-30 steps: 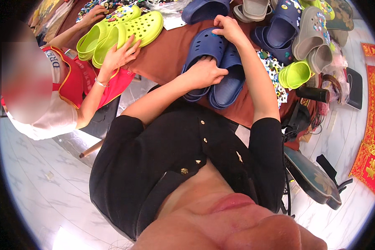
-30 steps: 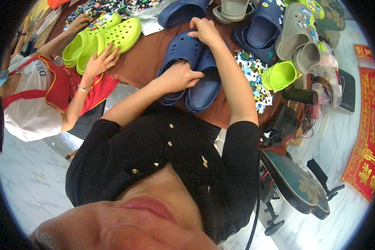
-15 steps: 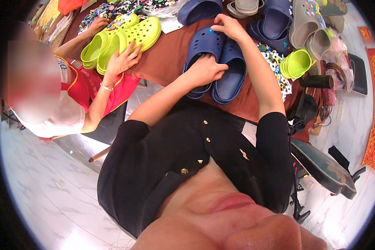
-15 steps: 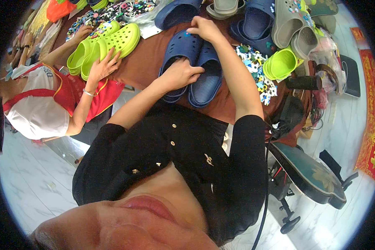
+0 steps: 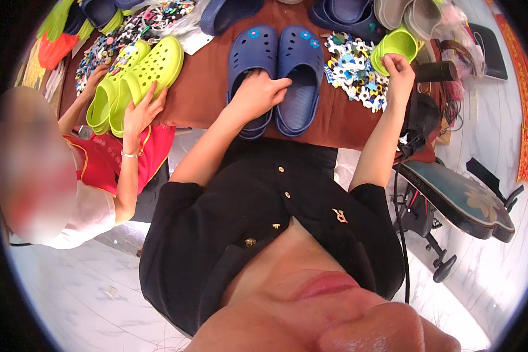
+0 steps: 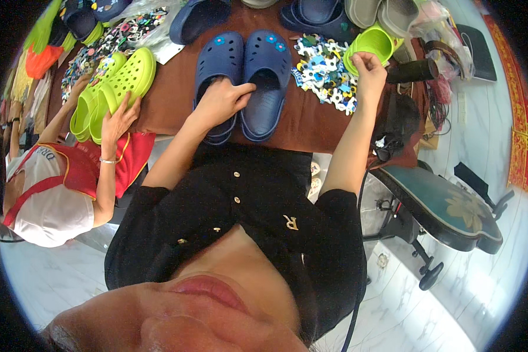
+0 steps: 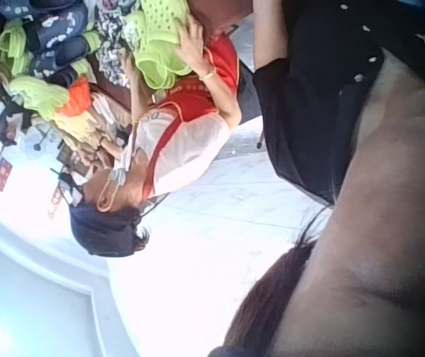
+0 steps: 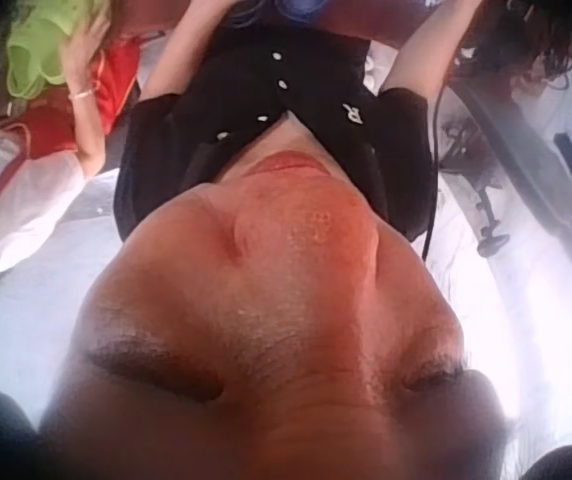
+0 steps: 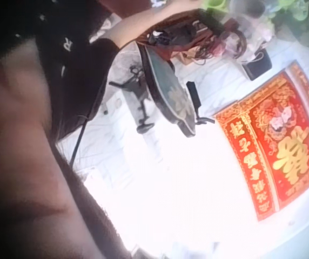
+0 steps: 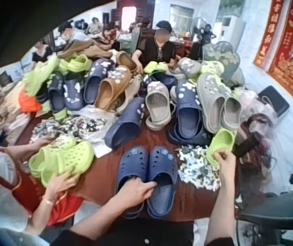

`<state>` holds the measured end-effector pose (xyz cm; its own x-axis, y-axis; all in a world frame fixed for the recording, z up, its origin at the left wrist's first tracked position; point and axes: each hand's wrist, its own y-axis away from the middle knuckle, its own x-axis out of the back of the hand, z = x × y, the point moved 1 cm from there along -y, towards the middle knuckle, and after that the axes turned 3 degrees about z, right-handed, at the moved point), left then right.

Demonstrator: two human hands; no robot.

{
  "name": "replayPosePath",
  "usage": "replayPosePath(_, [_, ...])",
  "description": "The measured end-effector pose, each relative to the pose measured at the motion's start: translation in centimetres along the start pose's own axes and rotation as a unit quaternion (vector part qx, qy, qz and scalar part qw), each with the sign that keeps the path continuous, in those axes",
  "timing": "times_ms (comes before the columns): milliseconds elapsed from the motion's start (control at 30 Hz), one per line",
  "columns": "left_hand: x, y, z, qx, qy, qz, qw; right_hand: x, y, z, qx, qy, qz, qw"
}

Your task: Attaching decorative charms to the holes of rubber clogs.

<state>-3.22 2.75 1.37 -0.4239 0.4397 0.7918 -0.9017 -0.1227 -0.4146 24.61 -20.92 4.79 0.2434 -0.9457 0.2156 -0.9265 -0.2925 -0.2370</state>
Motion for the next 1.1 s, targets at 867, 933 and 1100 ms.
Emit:
replayPosePath(867, [0.5,-0.2,0.8,0.009,0.000,-0.017,1.000,2.4,6.1,3.4,0.009,0.098,0.072,0.993])
replayPosePath(933, [0.2,-0.2,0.7,0.009,0.006,-0.021,1.000,0.7,7.1,2.7,0.053,0.179,0.024,0.982])
replayPosePath(1100, [0.2,0.2,0.7,0.028,0.013,-0.024,0.999,-4.0,7.0,1.7,0.165,0.341,-0.102,0.920])
